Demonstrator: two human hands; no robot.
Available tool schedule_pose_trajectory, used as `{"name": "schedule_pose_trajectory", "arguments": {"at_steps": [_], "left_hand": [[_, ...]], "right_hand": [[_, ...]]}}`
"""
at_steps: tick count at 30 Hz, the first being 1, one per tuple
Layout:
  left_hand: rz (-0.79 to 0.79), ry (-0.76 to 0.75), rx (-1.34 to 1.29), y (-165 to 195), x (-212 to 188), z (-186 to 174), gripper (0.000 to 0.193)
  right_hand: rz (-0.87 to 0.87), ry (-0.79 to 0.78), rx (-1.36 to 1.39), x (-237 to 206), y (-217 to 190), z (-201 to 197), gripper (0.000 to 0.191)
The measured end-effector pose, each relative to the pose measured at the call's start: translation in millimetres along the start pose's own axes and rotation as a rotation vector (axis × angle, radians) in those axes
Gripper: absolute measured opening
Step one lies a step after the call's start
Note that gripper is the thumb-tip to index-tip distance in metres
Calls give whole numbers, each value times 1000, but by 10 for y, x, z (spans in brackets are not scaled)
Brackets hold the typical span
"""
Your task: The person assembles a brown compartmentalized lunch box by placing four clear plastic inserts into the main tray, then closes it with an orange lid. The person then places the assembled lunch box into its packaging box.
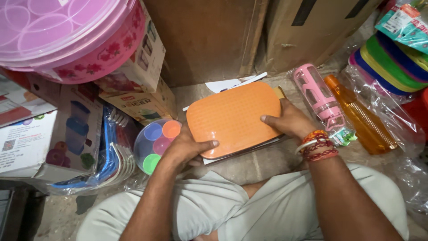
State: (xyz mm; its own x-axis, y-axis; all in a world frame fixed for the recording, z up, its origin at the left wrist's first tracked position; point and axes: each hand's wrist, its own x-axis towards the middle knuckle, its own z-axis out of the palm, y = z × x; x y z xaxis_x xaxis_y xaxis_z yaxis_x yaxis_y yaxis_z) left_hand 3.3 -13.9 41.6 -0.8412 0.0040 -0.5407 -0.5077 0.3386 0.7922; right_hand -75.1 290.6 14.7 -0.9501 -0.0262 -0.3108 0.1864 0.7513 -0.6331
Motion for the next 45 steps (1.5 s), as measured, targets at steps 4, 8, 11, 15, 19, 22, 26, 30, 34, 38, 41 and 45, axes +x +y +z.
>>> {"name": "schedule_pose_trajectory", "arguments": {"at_steps": [4,8,11,15,19,22,26,30,34,38,41,45], "left_hand": [[29,31,-121,-10,28,33,98],[74,104,-167,-61,109,47,101],[152,105,-230,-105,153,65,98],[124,139,-144,-136,167,72,93],[109,118,-163,-116,119,84,90],[38,96,-172,-71,74,95,91],[68,70,-238,-25,38,96,97],[8,66,-230,-11,32,109,96],[48,66,-203,-12,35,123,91],[93,115,-73,-28,31,130,92],[61,123,-28,-51,28,136,91],[27,76,-149,-104,51,127,91]], "right_hand": [[45,-94,32,38,33,-49,80],[81,-137,143,85,94,-55,68],[123,-157,127,72,69,-87,59],[271,-168,-28,-10,-4,-167,58],[336,-201,116,-22,31,-131,62],[310,-267,267,41,154,-104,58],[307,-320,481,80,301,-124,49],[333,-356,569,20,282,-191,47],[378,-322,573,-61,184,-234,49],[353,-328,592,-78,161,-205,44],[336,-349,608,-60,190,-186,44],[365,-352,451,-18,190,-201,46]]}}
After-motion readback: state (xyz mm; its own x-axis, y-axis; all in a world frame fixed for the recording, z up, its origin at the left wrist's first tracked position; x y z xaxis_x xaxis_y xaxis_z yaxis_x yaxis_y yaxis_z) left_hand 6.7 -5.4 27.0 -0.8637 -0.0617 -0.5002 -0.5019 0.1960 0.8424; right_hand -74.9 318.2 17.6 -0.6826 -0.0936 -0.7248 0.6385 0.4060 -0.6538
